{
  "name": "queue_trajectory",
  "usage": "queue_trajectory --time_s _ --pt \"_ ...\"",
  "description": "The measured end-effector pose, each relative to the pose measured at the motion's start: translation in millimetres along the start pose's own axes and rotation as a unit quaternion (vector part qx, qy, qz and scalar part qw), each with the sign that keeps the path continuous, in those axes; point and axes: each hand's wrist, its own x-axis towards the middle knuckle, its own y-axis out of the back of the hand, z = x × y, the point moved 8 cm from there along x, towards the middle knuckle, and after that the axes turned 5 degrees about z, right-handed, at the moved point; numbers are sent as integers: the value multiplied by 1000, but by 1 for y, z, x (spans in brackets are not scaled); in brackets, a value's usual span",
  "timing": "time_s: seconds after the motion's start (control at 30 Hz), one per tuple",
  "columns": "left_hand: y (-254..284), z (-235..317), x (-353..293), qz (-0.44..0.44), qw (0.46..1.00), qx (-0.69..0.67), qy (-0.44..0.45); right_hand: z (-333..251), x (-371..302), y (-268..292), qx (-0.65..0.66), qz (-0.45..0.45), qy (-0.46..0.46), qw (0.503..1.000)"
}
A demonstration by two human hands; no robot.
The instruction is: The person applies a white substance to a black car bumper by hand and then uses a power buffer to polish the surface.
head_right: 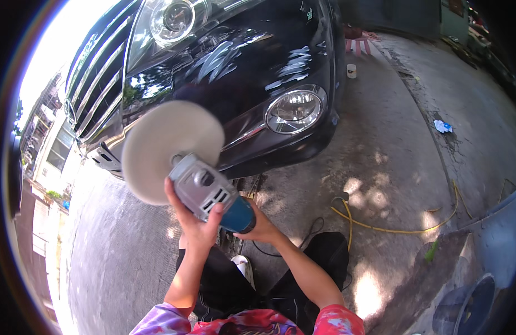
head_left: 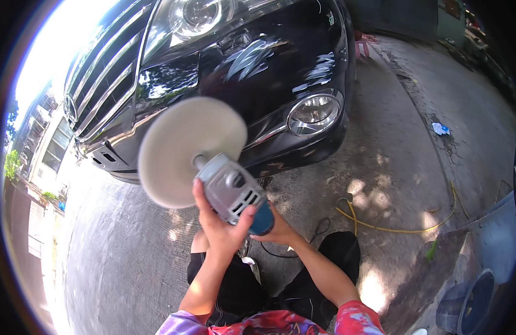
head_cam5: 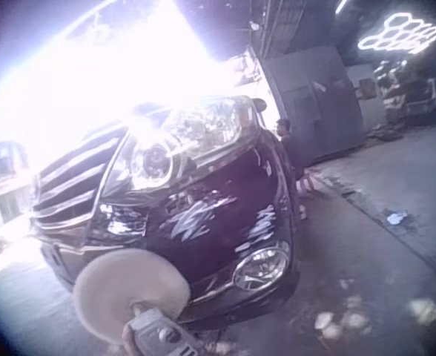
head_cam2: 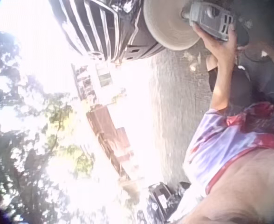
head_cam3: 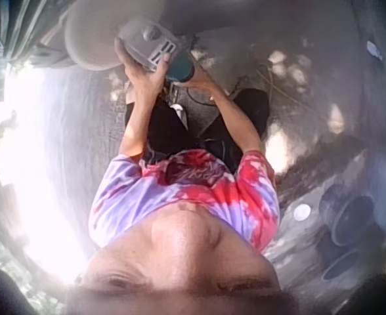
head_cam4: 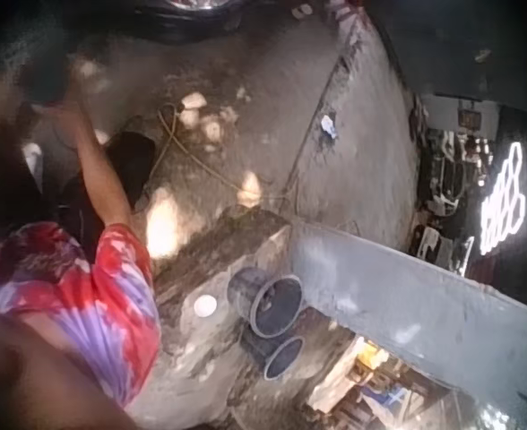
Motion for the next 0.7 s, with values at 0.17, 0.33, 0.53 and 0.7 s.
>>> queue_trajectory --time_s 0.17,0.33,0.53,0.7 --pt "32 0 -4 81 993 83 -24 1 20 -23 40 -65 -7 997" --pt "1 24 17 36 990 95 -94 -1 31 -7 64 -24 19 997" --pt "-75 75 49 -60 973 156 -157 12 32 37 140 17 -17 990" --pt "-106 89 58 -113 966 178 -149 -17 29 52 169 50 35 984"
